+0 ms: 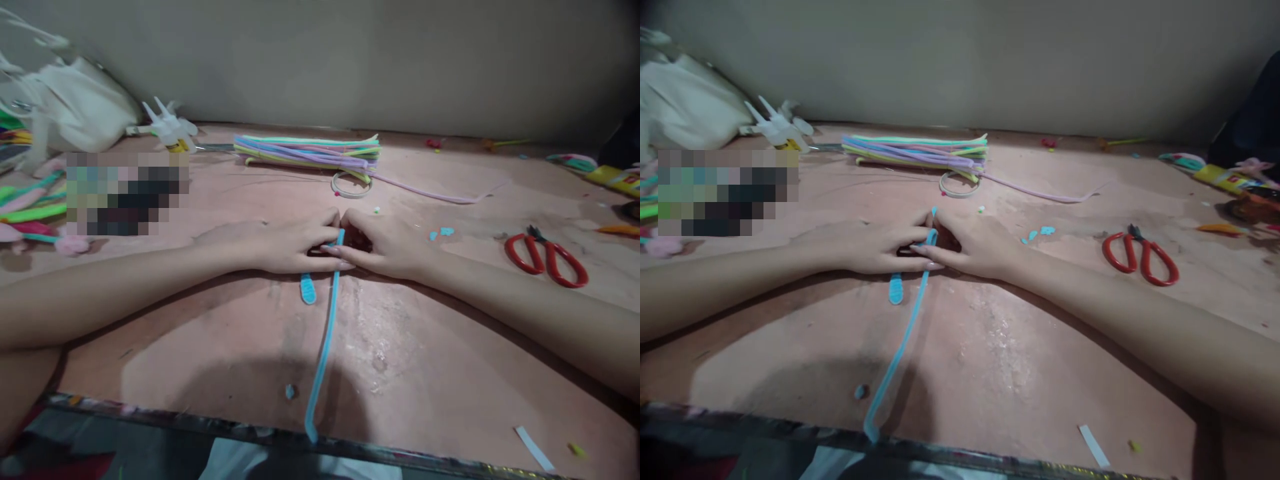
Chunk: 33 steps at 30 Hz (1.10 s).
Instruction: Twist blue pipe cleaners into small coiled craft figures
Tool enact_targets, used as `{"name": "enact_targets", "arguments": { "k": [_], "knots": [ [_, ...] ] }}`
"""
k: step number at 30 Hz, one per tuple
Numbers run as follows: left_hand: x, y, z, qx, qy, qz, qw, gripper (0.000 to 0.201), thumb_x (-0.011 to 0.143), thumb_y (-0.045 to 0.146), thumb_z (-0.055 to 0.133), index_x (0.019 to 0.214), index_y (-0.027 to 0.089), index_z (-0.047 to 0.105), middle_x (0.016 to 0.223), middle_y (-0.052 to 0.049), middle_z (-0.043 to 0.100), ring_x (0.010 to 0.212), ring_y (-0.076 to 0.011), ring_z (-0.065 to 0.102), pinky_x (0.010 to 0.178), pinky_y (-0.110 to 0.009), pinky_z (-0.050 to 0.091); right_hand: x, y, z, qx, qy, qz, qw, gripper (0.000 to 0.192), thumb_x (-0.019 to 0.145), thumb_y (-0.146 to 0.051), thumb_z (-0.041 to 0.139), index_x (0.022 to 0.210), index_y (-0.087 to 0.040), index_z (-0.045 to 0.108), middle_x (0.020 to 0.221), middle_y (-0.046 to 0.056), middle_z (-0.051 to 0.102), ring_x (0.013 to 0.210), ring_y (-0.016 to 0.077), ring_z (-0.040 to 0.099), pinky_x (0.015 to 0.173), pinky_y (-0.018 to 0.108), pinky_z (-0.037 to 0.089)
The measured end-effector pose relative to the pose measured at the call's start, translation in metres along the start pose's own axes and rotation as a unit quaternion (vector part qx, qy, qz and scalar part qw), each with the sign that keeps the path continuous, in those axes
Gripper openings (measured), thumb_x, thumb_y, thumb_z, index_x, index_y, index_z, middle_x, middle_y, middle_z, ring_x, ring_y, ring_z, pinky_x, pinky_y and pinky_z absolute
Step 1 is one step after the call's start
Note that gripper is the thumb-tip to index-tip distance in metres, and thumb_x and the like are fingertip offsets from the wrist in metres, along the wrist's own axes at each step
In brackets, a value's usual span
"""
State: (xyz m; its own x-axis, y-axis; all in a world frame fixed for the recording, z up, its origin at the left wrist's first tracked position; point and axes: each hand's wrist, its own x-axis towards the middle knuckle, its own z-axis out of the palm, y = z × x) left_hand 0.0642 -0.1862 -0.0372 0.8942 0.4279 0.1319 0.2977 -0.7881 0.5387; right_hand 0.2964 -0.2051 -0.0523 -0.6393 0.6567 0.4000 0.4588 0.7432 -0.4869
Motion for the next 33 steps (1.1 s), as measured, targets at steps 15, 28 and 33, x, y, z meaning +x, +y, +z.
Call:
{"name": "enact_targets", "arguments": {
  "k": [15,28,33],
  "knots": [
    [0.001,-0.001,0.000,-0.026,0.016,-0.014,0.999,0.047,0.111,0.059,0.048,0.110,0.021,0.075,0.114,-0.009,0.066,0.110,-0.0241,0.061,0.108,-0.037,0.050,0.001,0.000,-0.002,0.315,-0.006,0.105,0.943,0.057,0.105,-0.059,0.065,0.066,-0.020,0.052,0.057,-0.004,0.046,0.052,0.0087,0.039,0.050,0.025,0.028],
    [0.001,-0.008,0.000,0.030,-0.051,0.056,0.997,0.033,0.111,0.038,0.045,0.115,0.022,0.073,0.127,-0.012,0.070,0.123,-0.0280,0.061,0.114,-0.043,0.047,0.004,-0.004,-0.013,0.223,-0.151,0.094,0.959,0.050,0.107,-0.054,0.062,0.076,-0.015,0.070,0.066,0.000,0.061,0.062,0.0105,0.052,0.061,0.025,0.038],
    [0.001,-0.002,-0.003,-0.059,-0.013,-0.005,0.998,0.039,0.112,0.051,0.046,0.112,0.021,0.070,0.111,-0.009,0.070,0.102,-0.0229,0.066,0.097,-0.036,0.055,0.001,-0.003,-0.003,0.366,-0.066,0.131,0.919,0.052,0.101,-0.059,0.073,0.072,-0.017,0.062,0.059,-0.004,0.054,0.050,0.0071,0.045,0.049,0.023,0.034]
  ]
}}
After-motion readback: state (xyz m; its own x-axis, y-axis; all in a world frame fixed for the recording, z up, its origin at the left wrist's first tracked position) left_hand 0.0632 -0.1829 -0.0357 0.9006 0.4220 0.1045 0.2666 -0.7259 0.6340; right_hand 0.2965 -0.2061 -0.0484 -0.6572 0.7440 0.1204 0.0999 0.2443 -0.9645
